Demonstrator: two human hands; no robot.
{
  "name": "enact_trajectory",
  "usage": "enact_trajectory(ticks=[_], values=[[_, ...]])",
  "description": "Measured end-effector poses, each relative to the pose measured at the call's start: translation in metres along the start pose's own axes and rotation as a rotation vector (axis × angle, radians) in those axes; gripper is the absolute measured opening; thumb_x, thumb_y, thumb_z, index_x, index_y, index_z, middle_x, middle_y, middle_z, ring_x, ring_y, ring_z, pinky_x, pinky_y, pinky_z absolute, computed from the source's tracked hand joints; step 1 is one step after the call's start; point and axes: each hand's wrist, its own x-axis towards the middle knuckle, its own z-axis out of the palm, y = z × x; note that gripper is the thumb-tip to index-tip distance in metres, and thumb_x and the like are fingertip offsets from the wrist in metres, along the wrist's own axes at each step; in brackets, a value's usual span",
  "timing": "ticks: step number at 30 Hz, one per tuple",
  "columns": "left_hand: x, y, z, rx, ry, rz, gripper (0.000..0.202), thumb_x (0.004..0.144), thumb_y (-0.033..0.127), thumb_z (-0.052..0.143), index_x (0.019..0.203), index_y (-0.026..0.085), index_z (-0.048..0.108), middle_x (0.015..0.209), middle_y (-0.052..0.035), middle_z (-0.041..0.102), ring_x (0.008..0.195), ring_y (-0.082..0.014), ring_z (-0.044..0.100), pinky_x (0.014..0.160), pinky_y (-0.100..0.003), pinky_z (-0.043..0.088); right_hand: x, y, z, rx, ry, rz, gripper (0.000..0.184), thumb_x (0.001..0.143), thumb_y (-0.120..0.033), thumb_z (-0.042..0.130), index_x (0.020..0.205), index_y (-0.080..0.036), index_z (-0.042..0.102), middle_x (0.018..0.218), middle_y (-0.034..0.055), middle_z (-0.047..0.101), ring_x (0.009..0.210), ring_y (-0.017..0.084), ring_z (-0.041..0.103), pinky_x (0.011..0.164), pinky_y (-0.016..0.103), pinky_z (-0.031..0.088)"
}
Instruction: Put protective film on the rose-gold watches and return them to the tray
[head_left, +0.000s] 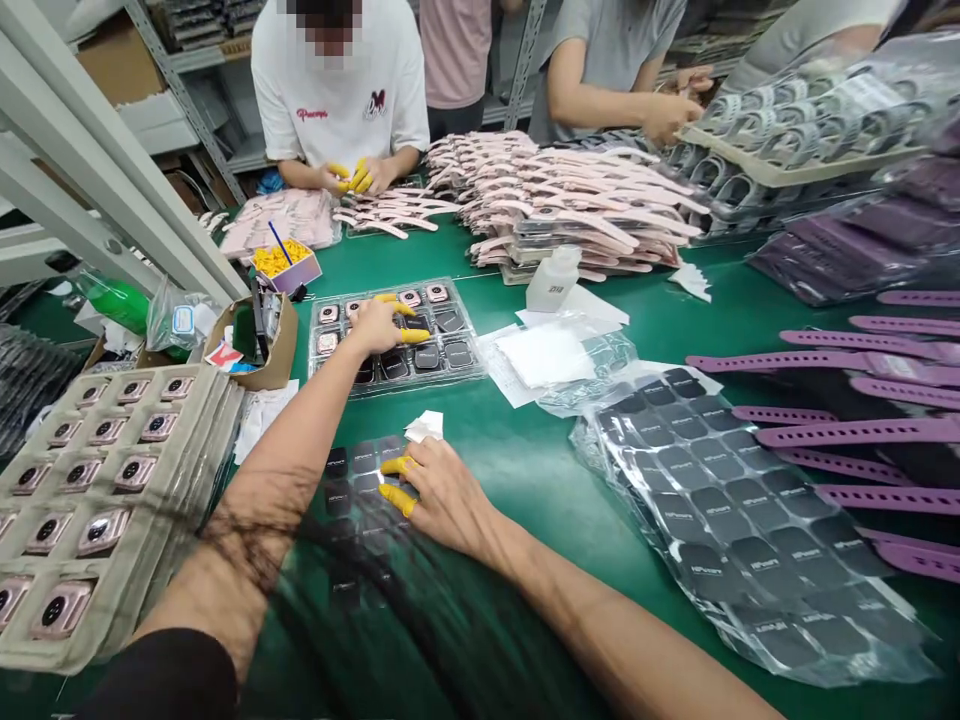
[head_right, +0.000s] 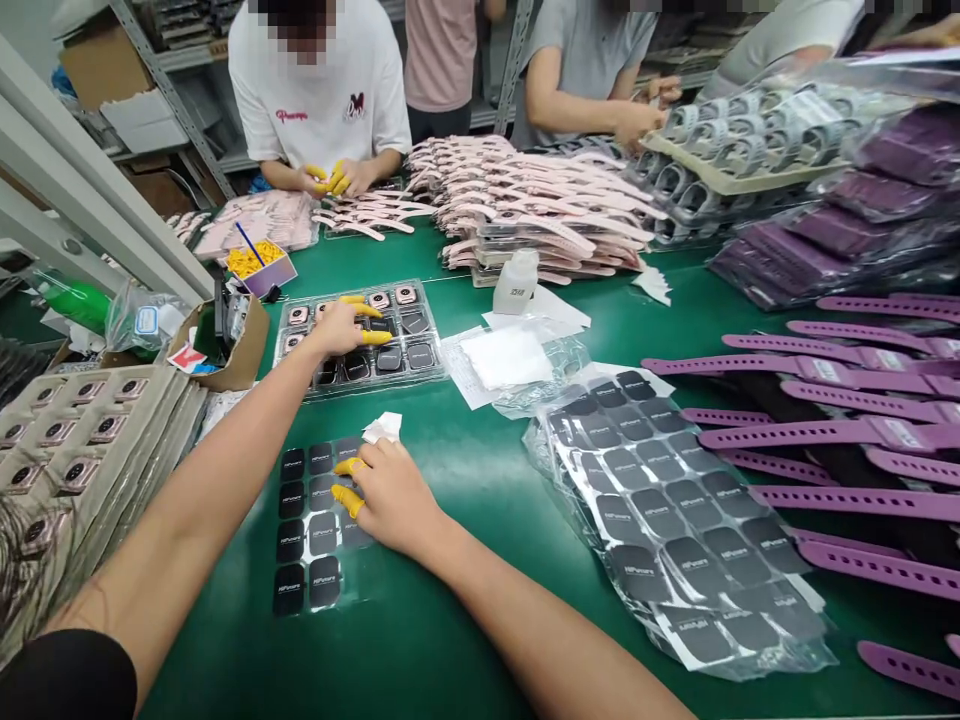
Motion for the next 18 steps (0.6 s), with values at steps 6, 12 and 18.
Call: enact_trajectory(ticks=[6, 12, 18], values=[[0.010, -0.007, 0.016, 0.165, 0.043, -0.073, 0.031, 0.076, 0.039, 0.083, 0.090, 0.012, 0.075, 0.123, -0.0106, 0.060, 0.120, -0.0281, 0.040, 0.114, -0.048, 0.023, 0.002, 0.000, -0.002, -0.085, 0.006, -0.040, 0.009, 0.088, -0.035, 0.064, 0.091, -0.029, 0.070, 0.081, 0.0049, 0.067, 0.078, 0.027, 0.059, 0.064, 0.041, 0.048], [-0.004, 0.009, 0.011, 0.361, 0.124, -0.001, 0.020, 0.097, 0.023, 0.056, 0.100, 0.012, 0.073, 0.122, -0.0109, 0.064, 0.119, -0.0213, 0.046, 0.103, -0.032, 0.032, -0.002, 0.004, 0.005, 0.017, 0.065, -0.047, 0.011, 0.090, -0.032, 0.062, 0.099, -0.031, 0.069, 0.081, 0.0051, 0.068, 0.077, 0.027, 0.059, 0.067, 0.045, 0.050], [-0.006, 0.010, -0.033, 0.434, -0.099, -0.026, 0.010, 0.073, 0.004, 0.074, 0.076, 0.014, 0.073, 0.075, 0.0012, 0.069, 0.076, -0.0089, 0.056, 0.071, -0.015, 0.036, -0.001, 0.003, 0.010, 0.074, 0.052, -0.038, 0.015, 0.088, -0.034, 0.065, 0.102, -0.037, 0.070, 0.074, 0.0040, 0.068, 0.073, 0.029, 0.060, 0.062, 0.048, 0.049]])
